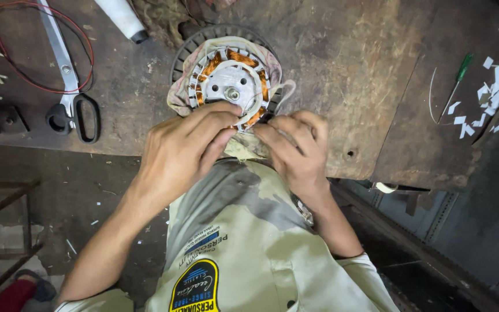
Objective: The person secures copper windings on a motor stator by hand, repeatedly wrapping and tucking white thread into the slots to hold the coils in place. The stator rests on a cloth on a workbench while the person adjusts the thread and coils throughout the clip.
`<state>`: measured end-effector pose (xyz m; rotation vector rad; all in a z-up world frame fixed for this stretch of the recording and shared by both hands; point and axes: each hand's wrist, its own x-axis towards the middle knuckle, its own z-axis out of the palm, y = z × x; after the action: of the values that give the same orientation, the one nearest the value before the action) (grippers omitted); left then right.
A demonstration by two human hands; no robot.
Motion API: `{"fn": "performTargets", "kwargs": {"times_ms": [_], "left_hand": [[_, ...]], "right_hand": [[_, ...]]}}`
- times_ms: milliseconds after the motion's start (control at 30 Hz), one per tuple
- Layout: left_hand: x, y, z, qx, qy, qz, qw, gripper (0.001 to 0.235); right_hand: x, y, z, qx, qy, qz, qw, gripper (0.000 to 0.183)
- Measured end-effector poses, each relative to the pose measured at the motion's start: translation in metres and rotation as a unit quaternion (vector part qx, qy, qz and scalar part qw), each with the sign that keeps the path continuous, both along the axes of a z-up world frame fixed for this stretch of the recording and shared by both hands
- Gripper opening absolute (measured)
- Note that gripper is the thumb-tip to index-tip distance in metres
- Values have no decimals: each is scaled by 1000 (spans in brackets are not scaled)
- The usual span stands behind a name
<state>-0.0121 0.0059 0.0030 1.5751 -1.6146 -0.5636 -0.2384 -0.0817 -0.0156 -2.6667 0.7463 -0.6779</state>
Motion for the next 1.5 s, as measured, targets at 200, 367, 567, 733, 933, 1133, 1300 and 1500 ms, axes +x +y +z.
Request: {"fn": "performTargets", "kwargs": {"times_ms": [200, 367, 567, 733, 933, 1133, 1300, 1500], "left_hand": [[-5, 5, -1, 4, -12, 42, 999, 21], [-3, 4, 0, 12, -1, 38, 999, 22], [-6, 2, 7, 23, -1, 25, 999, 37], [-5, 6, 2, 10, 39, 25, 999, 29], [-13, 7, -6, -16, 49, 53, 997, 28], [-15, 9, -3, -25, 56, 65, 996, 26], [-18, 10, -3, -14, 61, 74, 995, 22], [-17, 8, 1, -16, 64, 66, 996, 23]], "right_hand": [[-110, 35, -34, 19, 224, 100, 969, 41], [-186, 56, -72, 345, 664, 45, 662, 18], [-115, 25, -46, 175, 219, -69, 958, 61], [-20, 24, -17, 544, -42, -100, 832, 33], [-12, 0, 29, 308, 173, 34, 935, 7], [-9, -6, 40, 338, -82, 174, 921, 23], [2, 22, -19, 530, -425, 66, 731, 39], [-4, 2, -38, 516, -309, -62, 796, 34]]}}
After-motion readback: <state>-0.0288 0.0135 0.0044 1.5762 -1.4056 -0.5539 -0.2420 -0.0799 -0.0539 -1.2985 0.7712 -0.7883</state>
